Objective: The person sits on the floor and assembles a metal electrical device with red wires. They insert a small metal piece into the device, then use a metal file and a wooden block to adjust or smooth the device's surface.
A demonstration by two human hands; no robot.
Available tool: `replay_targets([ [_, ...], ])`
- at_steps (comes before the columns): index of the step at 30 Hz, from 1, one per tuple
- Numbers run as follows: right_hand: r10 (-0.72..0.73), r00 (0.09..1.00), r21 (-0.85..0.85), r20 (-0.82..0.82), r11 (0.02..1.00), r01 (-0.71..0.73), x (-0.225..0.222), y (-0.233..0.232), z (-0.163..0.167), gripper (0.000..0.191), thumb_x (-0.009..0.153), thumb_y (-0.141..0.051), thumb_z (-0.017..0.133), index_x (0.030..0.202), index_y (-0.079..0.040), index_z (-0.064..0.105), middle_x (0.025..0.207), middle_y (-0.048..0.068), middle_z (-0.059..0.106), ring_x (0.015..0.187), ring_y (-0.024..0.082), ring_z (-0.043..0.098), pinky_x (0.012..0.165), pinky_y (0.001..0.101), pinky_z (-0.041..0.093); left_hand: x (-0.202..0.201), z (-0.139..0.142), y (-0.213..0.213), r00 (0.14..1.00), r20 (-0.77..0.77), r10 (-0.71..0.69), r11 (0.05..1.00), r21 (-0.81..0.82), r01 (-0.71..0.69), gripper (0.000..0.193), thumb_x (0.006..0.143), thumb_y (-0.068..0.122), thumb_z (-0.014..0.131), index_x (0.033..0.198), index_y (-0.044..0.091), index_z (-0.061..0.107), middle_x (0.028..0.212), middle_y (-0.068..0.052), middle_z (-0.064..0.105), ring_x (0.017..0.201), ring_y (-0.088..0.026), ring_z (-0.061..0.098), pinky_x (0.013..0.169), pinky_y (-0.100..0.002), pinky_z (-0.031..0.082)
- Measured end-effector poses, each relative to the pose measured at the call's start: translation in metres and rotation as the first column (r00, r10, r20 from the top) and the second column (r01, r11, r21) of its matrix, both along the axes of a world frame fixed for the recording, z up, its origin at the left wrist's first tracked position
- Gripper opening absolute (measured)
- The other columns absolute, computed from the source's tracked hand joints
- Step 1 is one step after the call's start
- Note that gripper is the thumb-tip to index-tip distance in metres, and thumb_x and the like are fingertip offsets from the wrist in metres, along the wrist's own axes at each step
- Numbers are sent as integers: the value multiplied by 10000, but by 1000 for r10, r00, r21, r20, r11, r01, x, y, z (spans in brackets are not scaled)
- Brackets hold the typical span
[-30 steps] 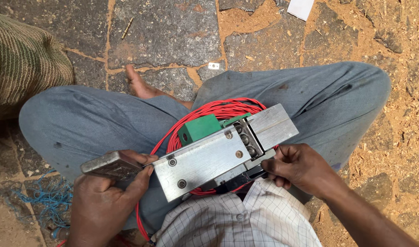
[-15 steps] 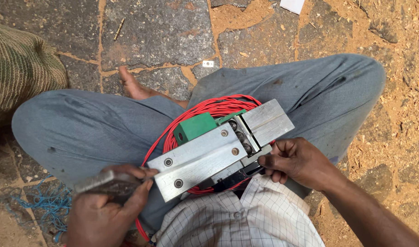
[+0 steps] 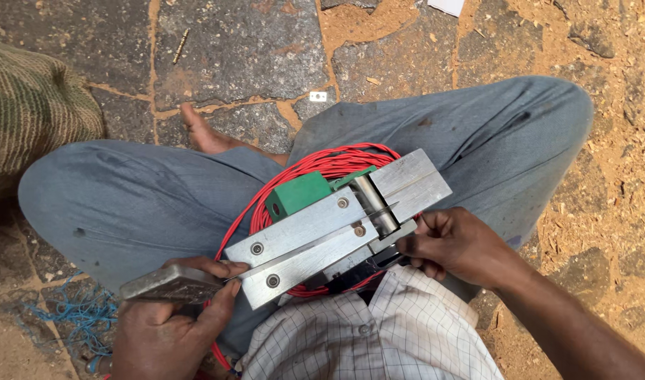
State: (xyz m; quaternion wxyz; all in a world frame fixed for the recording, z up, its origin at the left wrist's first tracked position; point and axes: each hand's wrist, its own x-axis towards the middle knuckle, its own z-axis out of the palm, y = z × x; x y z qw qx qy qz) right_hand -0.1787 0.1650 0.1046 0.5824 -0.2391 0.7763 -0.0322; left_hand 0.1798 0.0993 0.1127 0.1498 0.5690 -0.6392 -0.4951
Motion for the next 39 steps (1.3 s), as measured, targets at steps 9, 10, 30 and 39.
replay_targets([
  [9, 147, 975, 70, -167, 988, -137, 6, 1, 0, 434, 803, -359, 906, 666, -69, 612, 545, 46, 563, 492, 139, 490, 489, 305, 391, -11, 12, -10, 997, 75, 24, 999, -40, -21, 187, 765, 151, 803, 909, 47, 745, 870, -74, 838, 800, -130, 816, 686, -311, 630],
  [10, 118, 982, 53, -146, 992, -111, 6, 2, 1, 430, 795, -353, 902, 657, -69, 610, 535, 45, 566, 483, 139, 496, 480, 307, 388, -13, 13, -14, 995, 92, 45, 995, -93, -37, 184, 766, 160, 805, 905, 47, 760, 872, -85, 829, 789, -135, 804, 681, -320, 617],
  [30, -370, 904, -106, 215, 911, 398, 5, 37, -26, 231, 865, -185, 771, 781, -14, 641, 634, 100, 724, 547, 140, 663, 497, 286, 528, -158, -168, -243, 747, -86, 660, 624, 616, -480, 314, 954, 108, 667, 1213, -70, 662, 1034, -175, 695, 742, -243, 730, 550, -294, 618],
  [39, -241, 963, -139, 120, 956, 257, 0, 40, -28, 296, 857, -234, 811, 719, -32, 644, 569, 48, 636, 503, 107, 559, 461, 285, 425, -158, -127, -158, 944, 236, -231, 973, 80, 219, 721, 930, 464, 704, 1429, -19, 510, 1271, -243, 646, 1125, -340, 669, 929, -435, 536],
])
